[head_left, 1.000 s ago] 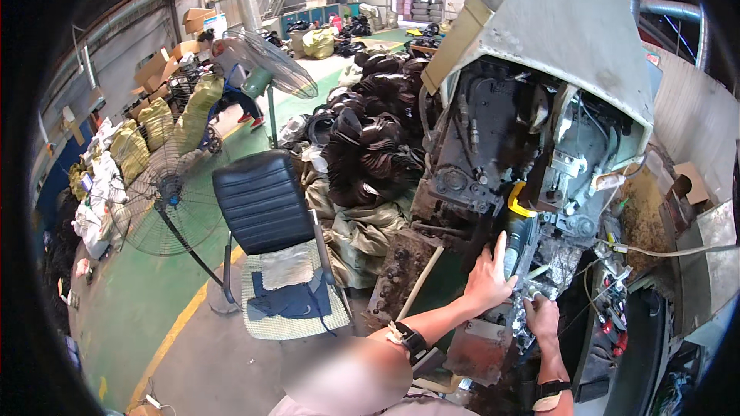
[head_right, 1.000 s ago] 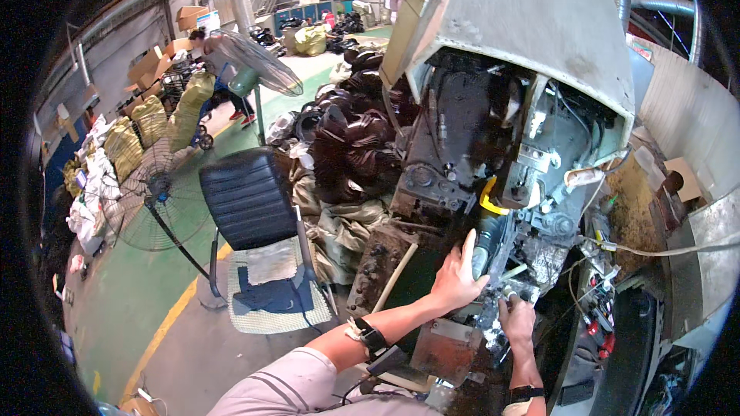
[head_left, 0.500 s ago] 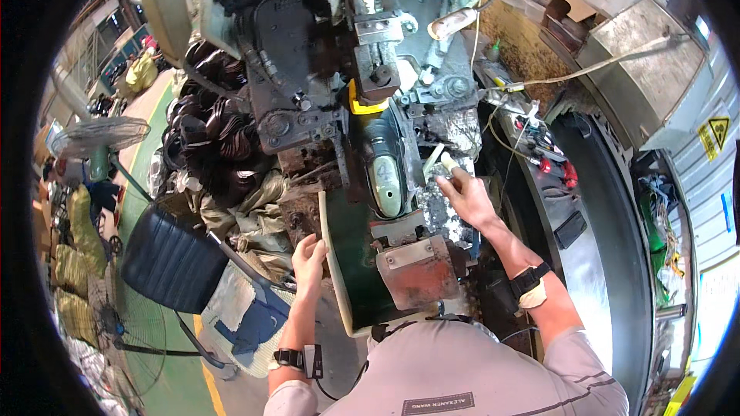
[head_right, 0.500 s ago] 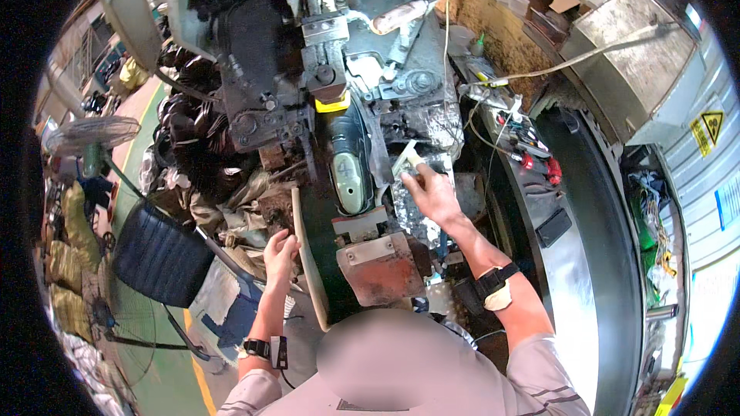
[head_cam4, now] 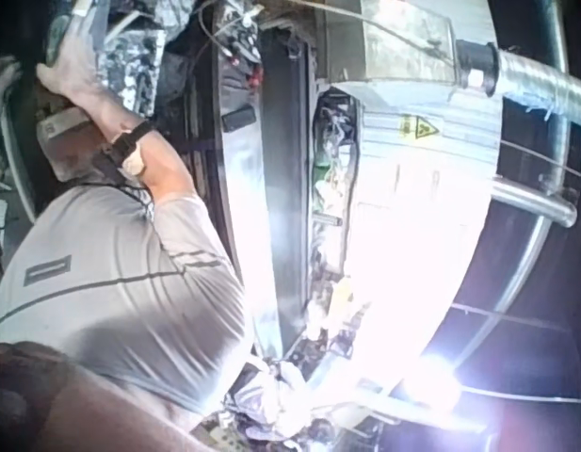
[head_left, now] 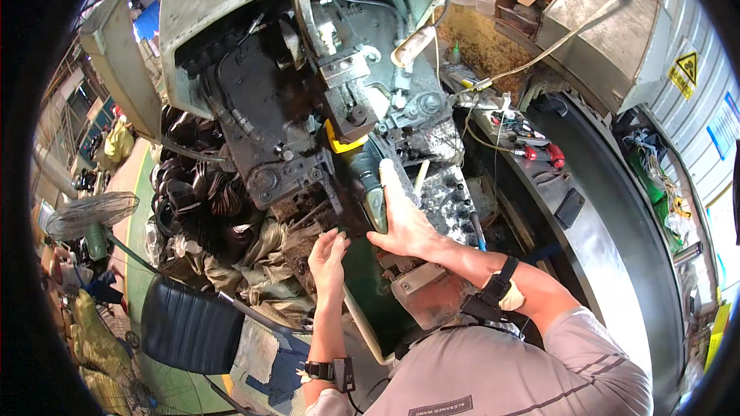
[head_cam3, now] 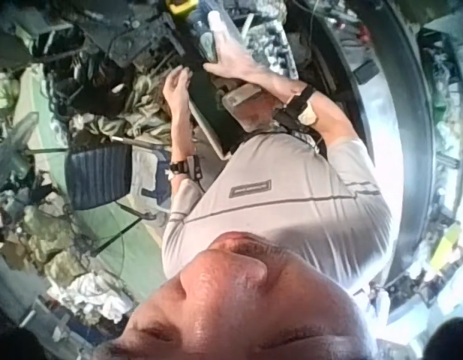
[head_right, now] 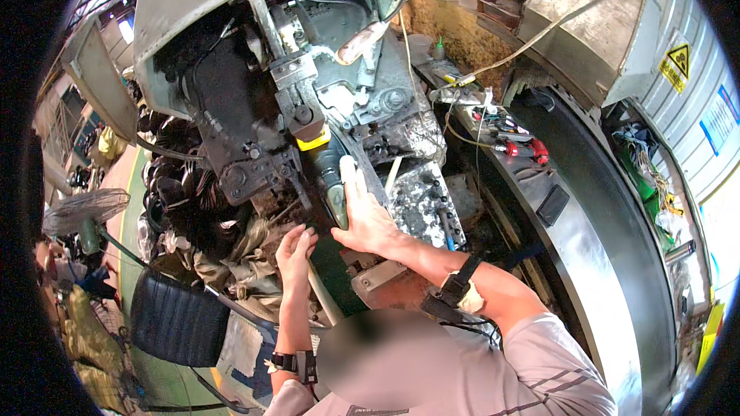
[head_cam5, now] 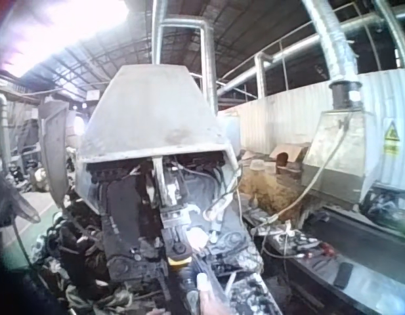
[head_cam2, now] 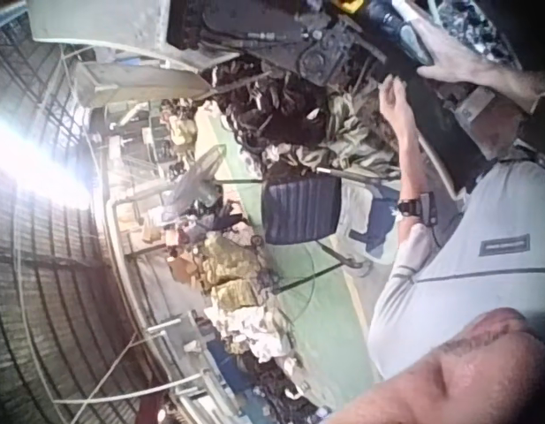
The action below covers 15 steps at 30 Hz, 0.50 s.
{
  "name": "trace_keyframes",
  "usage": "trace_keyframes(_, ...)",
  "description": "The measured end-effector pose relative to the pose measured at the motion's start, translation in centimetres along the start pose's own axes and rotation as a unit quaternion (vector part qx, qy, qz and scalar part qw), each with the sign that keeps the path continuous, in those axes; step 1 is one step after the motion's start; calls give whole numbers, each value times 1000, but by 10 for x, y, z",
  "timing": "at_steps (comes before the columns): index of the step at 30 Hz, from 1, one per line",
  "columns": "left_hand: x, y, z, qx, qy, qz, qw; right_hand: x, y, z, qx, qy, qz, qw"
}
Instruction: Operating a toe-lasting machine to shape the upper of a shoe over a last.
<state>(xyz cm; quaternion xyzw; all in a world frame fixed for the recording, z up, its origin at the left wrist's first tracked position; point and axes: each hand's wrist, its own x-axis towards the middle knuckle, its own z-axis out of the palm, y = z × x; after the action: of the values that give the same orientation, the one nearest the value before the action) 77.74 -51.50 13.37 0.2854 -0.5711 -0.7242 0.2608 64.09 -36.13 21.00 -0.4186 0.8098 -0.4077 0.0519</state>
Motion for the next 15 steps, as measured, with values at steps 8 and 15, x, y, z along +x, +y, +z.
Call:
trace_keyframes(8,14,34,40,-89,31,69,993,-5,-25,-30,228,46,76,970)
trace_keyframes(15,-29,117,104,-324,-241,-6,915,-150,-27,-92,28,-10,-82,996)
